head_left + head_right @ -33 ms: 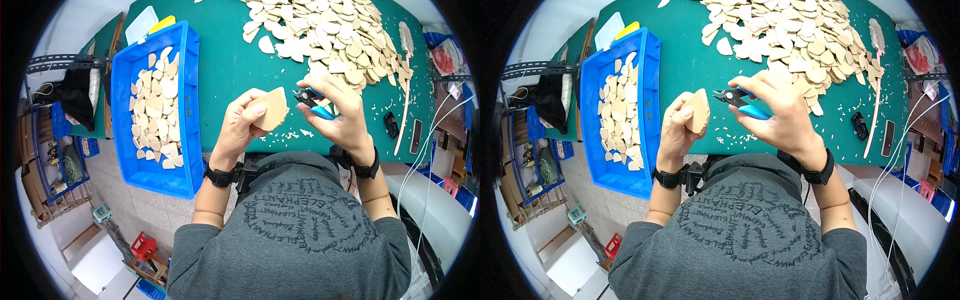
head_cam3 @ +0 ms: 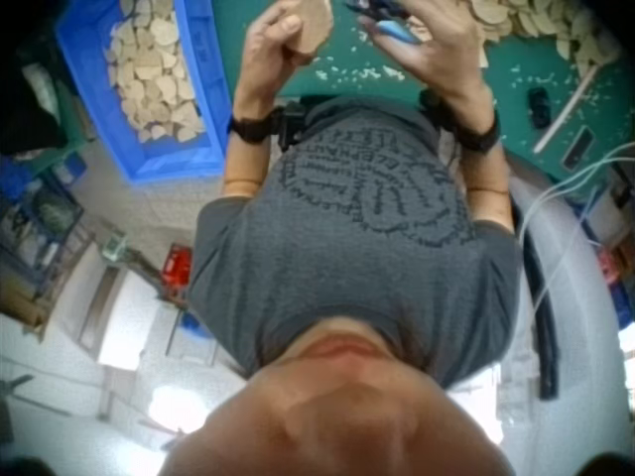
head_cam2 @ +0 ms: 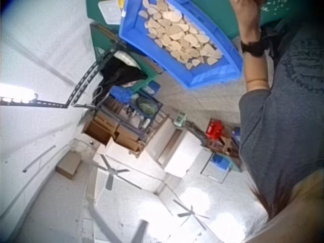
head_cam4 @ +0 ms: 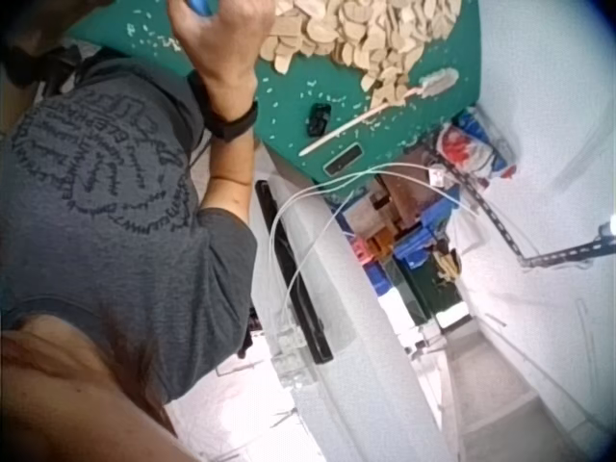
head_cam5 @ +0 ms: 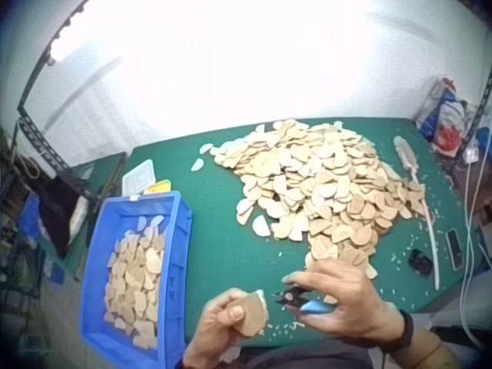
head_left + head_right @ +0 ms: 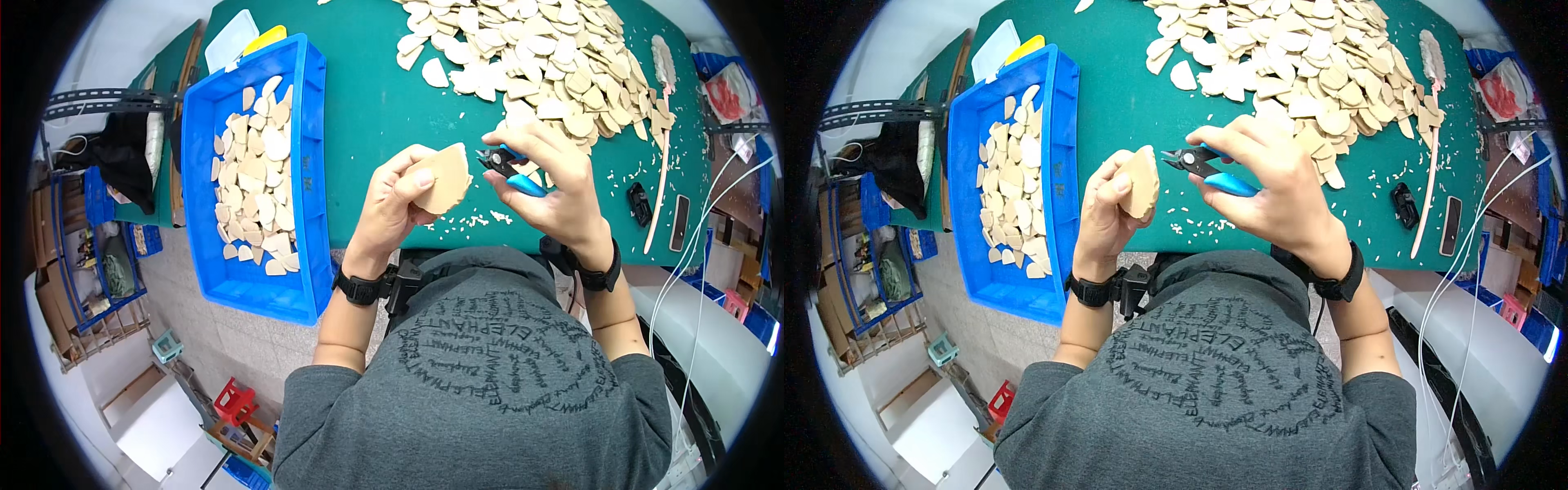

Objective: The person uses a utility knife to trim the edges of small, light-colored wooden pieces. They pick up each piece from a blue bin, carefully shave the edges, and place the finished pieces onto a green work surface. The process is repeated continuously throughout the clip.

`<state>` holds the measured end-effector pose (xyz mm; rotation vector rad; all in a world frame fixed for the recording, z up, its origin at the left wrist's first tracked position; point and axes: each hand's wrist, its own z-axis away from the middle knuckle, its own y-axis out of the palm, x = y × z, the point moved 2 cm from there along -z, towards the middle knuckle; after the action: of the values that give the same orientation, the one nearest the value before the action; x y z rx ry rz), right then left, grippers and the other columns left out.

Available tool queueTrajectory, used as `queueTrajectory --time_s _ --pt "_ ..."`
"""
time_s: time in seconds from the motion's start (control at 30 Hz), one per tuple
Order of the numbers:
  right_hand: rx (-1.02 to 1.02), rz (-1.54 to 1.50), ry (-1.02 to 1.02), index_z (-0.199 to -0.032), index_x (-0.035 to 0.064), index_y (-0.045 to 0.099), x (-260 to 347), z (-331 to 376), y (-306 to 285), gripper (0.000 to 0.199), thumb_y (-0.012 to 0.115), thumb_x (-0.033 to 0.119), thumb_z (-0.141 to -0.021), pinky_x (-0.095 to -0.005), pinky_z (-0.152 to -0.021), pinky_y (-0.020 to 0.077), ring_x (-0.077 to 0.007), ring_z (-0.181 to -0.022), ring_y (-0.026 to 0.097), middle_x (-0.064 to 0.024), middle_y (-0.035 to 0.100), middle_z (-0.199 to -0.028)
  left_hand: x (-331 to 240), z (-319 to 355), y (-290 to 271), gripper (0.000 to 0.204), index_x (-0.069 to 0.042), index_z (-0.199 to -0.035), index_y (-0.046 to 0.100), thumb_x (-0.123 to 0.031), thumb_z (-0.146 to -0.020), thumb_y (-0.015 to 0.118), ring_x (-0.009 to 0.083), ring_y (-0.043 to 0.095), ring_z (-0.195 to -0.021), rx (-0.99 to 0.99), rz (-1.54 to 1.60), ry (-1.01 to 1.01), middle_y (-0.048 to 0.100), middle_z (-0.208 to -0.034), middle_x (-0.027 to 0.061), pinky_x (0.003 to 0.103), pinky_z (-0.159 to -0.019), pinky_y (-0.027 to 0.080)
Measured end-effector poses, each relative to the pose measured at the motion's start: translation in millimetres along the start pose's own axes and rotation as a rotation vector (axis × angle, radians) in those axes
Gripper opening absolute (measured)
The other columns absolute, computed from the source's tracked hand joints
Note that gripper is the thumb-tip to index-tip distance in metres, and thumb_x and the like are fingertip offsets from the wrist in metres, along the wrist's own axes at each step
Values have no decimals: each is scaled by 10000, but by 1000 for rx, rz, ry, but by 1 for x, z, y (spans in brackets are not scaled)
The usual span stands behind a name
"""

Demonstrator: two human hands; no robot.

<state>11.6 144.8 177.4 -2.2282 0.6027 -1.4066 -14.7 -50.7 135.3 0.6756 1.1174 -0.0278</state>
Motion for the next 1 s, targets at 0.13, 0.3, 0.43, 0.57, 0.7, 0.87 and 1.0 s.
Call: queueTrajectory --time_s 0.13,0.3,0.43,0.57,0.7,0.87,1.0 --pt "66 38 -53 -1012 84 631 4 -5 -7 378 721 86 -646 -336 -671 428 -237 -748 534 -58 589 -811 1 0 2 351 -11 -976 511 -314 -824 601 71 513 -489 16 35 -29 575 -720 47 186 -390 379" --pt "114 90 -132 -1026 91 620 5 -10 -15 423 719 84 -615 -344 -667 436 -246 -768 540 -64 571 -824 1 -1 5 347 -8 -969 516 -310 -823 605 62 510 -491 28 20 -39 577 -719 48 177 -383 376" --pt "121 172 -195 -1018 92 621 4 -12 -20 440 721 80 -589 -355 -659 443 -247 -755 543 -62 554 -800 -1 0 8 336 -2 -965 520 -295 -826 608 55 503 -493 46 16 -48 583 -731 51 175 -383 378" --pt "161 208 -190 -1000 85 631 4 -11 -22 423 725 53 -589 -339 -639 444 -235 -715 546 -58 553 -768 0 1 8 338 2 -959 518 -298 -836 611 46 478 -472 28 14 -36 576 -724 48 169 -374 361" --pt "189 221 -165 -991 79 647 5 -10 -22 421 725 -4 -585 -311 -641 446 -215 -692 549 -41 568 -736 -2 2 9 341 1 -948 514 -309 -844 613 39 453 -452 32 18 -32 571 -722 49 167 -363 342" --pt "171 113 -130 -977 75 645 0 -5 -18 381 723 6 -610 -268 -570 441 -177 -641 565 -44 580 -729 -1 4 9 335 -4 -941 511 -311 -846 606 36 432 -437 32 30 -35 560 -713 47 169 -356 328" --pt "42 -438 202 -965 41 640 -14 4 -4 263 748 127 -741 -223 -593 434 -81 -684 555 -10 602 -789 -3 2 11 332 -3 -937 508 -311 -847 594 38 424 -433 39 44 -44 547 -702 42 169 -353 317"
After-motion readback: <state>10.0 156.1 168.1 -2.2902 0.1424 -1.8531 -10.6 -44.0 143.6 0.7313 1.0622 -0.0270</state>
